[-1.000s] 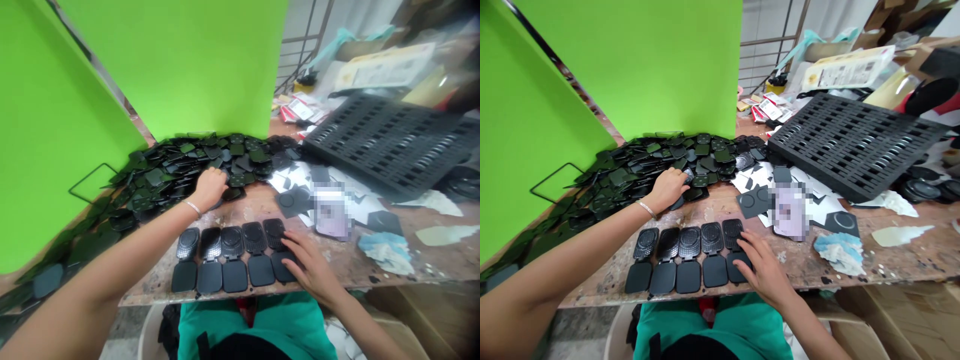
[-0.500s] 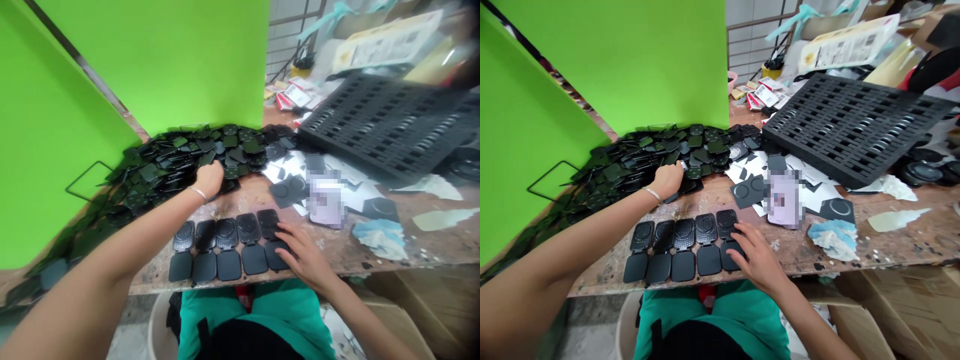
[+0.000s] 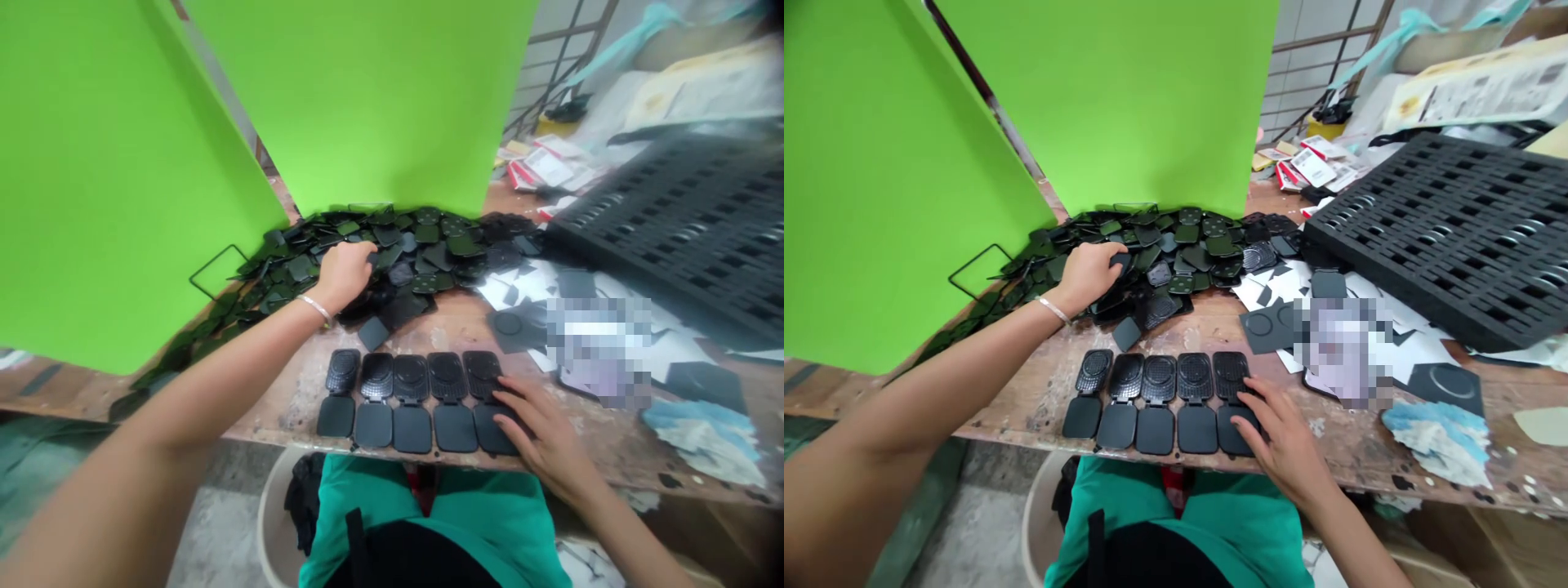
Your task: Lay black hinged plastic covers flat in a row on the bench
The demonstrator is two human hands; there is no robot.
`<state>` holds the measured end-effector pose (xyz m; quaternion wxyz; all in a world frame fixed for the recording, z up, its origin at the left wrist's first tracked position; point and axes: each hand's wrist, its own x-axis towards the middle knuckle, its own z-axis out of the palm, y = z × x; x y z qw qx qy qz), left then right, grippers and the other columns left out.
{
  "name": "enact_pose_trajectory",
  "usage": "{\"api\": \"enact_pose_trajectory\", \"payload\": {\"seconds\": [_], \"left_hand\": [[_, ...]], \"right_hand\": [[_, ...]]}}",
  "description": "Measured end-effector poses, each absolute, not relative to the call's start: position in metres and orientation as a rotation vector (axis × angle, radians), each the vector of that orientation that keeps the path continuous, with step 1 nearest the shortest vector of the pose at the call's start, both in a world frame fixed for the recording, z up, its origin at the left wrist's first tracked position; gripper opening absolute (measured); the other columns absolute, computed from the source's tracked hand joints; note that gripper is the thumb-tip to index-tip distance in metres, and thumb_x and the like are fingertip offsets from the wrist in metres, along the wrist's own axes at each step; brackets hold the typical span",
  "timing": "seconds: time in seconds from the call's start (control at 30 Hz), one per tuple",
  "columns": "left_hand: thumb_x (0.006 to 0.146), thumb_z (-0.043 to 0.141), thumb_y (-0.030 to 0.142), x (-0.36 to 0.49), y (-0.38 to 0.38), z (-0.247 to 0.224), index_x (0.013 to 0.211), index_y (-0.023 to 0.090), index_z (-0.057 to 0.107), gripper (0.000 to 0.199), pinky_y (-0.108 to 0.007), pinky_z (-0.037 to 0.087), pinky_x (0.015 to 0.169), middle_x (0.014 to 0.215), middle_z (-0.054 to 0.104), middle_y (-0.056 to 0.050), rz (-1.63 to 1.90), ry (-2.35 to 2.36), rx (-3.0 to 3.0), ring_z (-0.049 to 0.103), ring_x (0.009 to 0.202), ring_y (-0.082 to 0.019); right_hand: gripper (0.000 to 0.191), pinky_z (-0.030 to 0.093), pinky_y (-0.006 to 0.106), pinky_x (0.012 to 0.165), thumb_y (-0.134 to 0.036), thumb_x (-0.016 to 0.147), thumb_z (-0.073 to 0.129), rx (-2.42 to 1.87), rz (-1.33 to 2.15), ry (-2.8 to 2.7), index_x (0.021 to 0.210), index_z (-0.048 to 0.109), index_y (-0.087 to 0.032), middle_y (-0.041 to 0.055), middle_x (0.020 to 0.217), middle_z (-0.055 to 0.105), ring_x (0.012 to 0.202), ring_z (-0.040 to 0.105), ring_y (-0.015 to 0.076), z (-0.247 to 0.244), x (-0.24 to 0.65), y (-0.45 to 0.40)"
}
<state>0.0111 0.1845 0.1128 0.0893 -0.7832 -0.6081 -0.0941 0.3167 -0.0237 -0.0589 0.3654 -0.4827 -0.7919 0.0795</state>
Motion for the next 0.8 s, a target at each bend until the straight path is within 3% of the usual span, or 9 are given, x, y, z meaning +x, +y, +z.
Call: {"api": "enact_pose_trajectory", "payload": {"seconds": [0.13, 0.27, 0.37, 0.53, 0.6, 0.8], "left_hand": [[0.087, 0.054, 0.018, -0.001, 0.195, 0.117, 0.123, 0.017, 0.067, 0.039, -0.036, 0.049, 0.099, 0.116, 0.072, -0.007, -0.479, -1.808, -2.321, 0.066, 0.106, -0.025], [0.082, 0.06, 0.016, -0.026, 0.187, 0.13, 0.123, 0.011, 0.066, 0.042, -0.036, 0.047, 0.103, 0.116, 0.071, -0.008, -0.953, -1.882, -2.367, 0.065, 0.106, -0.022], [0.076, 0.065, 0.015, -0.055, 0.168, 0.133, 0.12, 0.012, 0.067, 0.044, -0.037, 0.053, 0.095, 0.11, 0.072, -0.009, -1.308, -2.049, -2.427, 0.066, 0.099, -0.022], [0.069, 0.068, 0.014, -0.105, 0.117, 0.126, 0.125, 0.014, 0.062, 0.056, -0.025, 0.056, 0.062, 0.097, 0.069, -0.008, -1.77, -2.526, -2.167, 0.065, 0.076, -0.017], [0.067, 0.067, 0.016, -0.122, 0.093, 0.117, 0.13, 0.016, 0.058, 0.064, -0.024, 0.056, 0.06, 0.098, 0.068, -0.007, -1.856, -2.641, -2.044, 0.064, 0.074, -0.016], [0.061, 0.074, 0.032, -0.15, 0.022, 0.063, 0.116, 0.019, 0.061, 0.058, -0.027, 0.056, 0.068, 0.095, 0.066, -0.004, -2.064, -2.889, -1.513, 0.065, 0.082, -0.019]], "right_hand": [[0.027, 0.051, 0.051, 0.101, -0.029, 0.097, 0.054, -1.252, 0.181, -2.057, 0.122, 0.058, -0.021, 0.0152, 0.131, 0.059, 0.122, 0.057, 0.0297, -0.059, 0.316, -0.024], [0.03, 0.05, 0.05, 0.101, -0.032, 0.097, 0.052, -1.281, 0.188, -2.058, 0.125, 0.057, -0.021, 0.015, 0.132, 0.059, 0.122, 0.058, 0.0299, -0.057, 0.315, -0.024], [0.032, 0.05, 0.049, 0.101, -0.034, 0.098, 0.052, -1.296, 0.199, -2.054, 0.126, 0.057, -0.021, 0.0145, 0.132, 0.06, 0.121, 0.058, 0.0294, -0.057, 0.315, -0.025], [0.033, 0.049, 0.048, 0.102, -0.035, 0.098, 0.051, -1.303, 0.211, -2.069, 0.127, 0.056, -0.021, 0.0138, 0.133, 0.059, 0.122, 0.058, 0.029, -0.059, 0.317, -0.025], [0.032, 0.049, 0.048, 0.101, -0.034, 0.098, 0.051, -1.299, 0.201, -2.075, 0.127, 0.056, -0.021, 0.0138, 0.133, 0.059, 0.121, 0.058, 0.0287, -0.06, 0.317, -0.025], [0.031, 0.05, 0.048, 0.099, -0.034, 0.098, 0.051, -1.279, 0.154, -2.104, 0.125, 0.058, -0.02, 0.0143, 0.13, 0.06, 0.119, 0.059, 0.0299, -0.059, 0.317, -0.024]]}}
